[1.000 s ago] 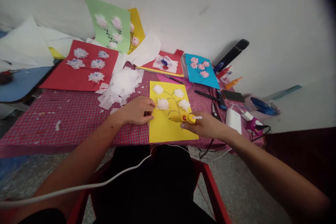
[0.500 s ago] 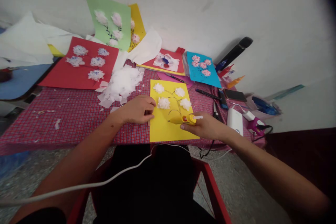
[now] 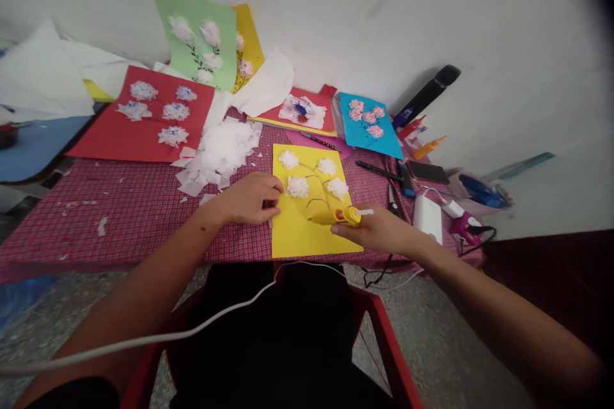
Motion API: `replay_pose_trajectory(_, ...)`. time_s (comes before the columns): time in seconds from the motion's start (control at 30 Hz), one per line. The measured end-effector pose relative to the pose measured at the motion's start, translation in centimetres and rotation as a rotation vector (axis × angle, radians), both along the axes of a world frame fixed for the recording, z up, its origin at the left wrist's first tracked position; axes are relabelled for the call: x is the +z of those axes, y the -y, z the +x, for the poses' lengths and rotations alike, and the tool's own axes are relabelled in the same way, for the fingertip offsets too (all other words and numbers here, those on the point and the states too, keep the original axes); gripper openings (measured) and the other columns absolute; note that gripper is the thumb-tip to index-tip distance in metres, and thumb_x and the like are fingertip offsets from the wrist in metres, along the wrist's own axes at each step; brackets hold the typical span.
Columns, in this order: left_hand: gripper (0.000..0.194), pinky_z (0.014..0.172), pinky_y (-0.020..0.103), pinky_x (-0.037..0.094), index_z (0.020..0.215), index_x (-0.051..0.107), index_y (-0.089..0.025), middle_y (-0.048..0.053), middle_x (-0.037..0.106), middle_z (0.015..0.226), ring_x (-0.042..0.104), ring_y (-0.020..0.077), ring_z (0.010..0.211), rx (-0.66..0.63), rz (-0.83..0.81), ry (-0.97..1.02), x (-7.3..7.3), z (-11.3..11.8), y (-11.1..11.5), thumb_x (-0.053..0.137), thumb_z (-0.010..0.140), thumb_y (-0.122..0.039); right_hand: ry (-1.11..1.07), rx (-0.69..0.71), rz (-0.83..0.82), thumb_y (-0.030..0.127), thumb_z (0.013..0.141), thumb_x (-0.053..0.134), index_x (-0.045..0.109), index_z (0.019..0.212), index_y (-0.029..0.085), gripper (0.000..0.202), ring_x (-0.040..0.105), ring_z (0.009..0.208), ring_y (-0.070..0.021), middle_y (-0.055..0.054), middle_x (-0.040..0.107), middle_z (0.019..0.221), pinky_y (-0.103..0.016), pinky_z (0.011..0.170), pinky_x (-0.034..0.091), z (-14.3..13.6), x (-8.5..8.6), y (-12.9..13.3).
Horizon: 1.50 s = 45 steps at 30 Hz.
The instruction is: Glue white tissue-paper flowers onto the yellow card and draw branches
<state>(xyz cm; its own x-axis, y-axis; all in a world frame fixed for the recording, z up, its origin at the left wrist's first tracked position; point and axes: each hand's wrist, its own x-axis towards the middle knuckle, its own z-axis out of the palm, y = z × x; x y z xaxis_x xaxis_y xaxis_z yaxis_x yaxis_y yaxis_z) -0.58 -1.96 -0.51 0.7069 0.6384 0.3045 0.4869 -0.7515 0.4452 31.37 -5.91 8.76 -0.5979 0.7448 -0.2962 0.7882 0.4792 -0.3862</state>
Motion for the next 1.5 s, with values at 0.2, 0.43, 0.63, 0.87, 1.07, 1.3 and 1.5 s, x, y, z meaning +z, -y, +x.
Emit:
replay_pose_trajectory(0.2,0.017,0.098,0.042,0.047,0.073,0.068,-0.019,0.008,0.073,0.114,0.067,0.0235,0.102,-0.003,0.014,-0.003,0.04,0.00,-0.06,0.068,0.086,-0.029,-0.023,0.039,-0.004,0.045,0.102,0.050,0.076,0.093,0.023,0.035,0.055,0.060,-0.0139,-0.001,0.069,0.073,-0.027,0.059,0.038,-0.07,0.28,-0.10)
replay_pose_trajectory(0.43,0.019,0.098,0.041,0.046,0.073,0.068,-0.019,0.008,0.073,0.114,0.067,0.0232,0.103,-0.005,0.002,-0.014,0.17,-0.06,-0.01,0.067,0.087,-0.031,0.015,0.045,0.015,0.048,0.102,0.050,0.076,0.093,0.021,0.038,0.056,0.060,-0.0140,-0.002,0.068,0.072,-0.029,0.059,0.037,-0.04,0.23,-0.21)
replay_pose_trajectory(0.63,0.019,0.098,0.042,0.046,0.074,0.068,-0.019,0.009,0.073,0.113,0.067,0.0230,0.101,-0.006,0.003,-0.015,0.18,0.01,-0.01,0.067,0.088,-0.032,-0.001,0.035,0.003,0.047,0.102,0.050,0.076,0.095,0.021,0.037,0.057,0.061,-0.0140,-0.002,0.070,0.073,-0.028,0.059,0.038,-0.14,0.28,-0.12)
replay_pose_trajectory(0.87,0.020,0.099,0.042,0.046,0.074,0.068,-0.019,0.008,0.073,0.112,0.066,0.0226,0.101,-0.013,0.000,-0.011,0.25,-0.03,0.01,0.066,0.088,-0.032,0.029,0.028,0.007,0.048,0.102,0.049,0.073,0.087,0.020,0.039,0.056,0.062,-0.0143,-0.003,0.068,0.072,-0.029,0.060,0.037,-0.02,0.11,-0.30)
replay_pose_trajectory(1.07,0.018,0.098,0.040,0.047,0.074,0.068,-0.018,0.008,0.072,0.113,0.066,0.0221,0.100,-0.004,-0.011,-0.015,0.25,0.01,0.03,0.067,0.087,-0.031,0.016,0.045,0.020,0.047,0.102,0.049,0.074,0.093,0.021,0.037,0.057,0.064,-0.0147,-0.003,0.069,0.076,-0.029,0.061,0.037,0.10,-0.09,-0.53)
replay_pose_trajectory(1.3,0.018,0.100,0.042,0.046,0.073,0.068,-0.019,0.009,0.072,0.115,0.067,0.0235,0.104,-0.011,0.004,-0.013,0.08,-0.05,-0.03,0.068,0.087,-0.030,0.027,0.025,0.012,0.046,0.102,0.051,0.072,0.088,0.021,0.036,0.055,0.060,-0.0140,-0.002,0.067,0.071,-0.028,0.059,0.036,-0.13,0.20,-0.34)
replay_pose_trajectory(1.5,0.018,0.099,0.043,0.046,0.074,0.067,-0.019,0.009,0.072,0.114,0.067,0.0236,0.103,-0.009,-0.004,-0.013,0.16,0.01,0.01,0.068,0.087,-0.030,0.023,0.040,0.018,0.047,0.102,0.051,0.073,0.088,0.021,0.037,0.054,0.059,-0.0138,-0.001,0.065,0.068,-0.029,0.058,0.035,0.00,0.15,-0.36)
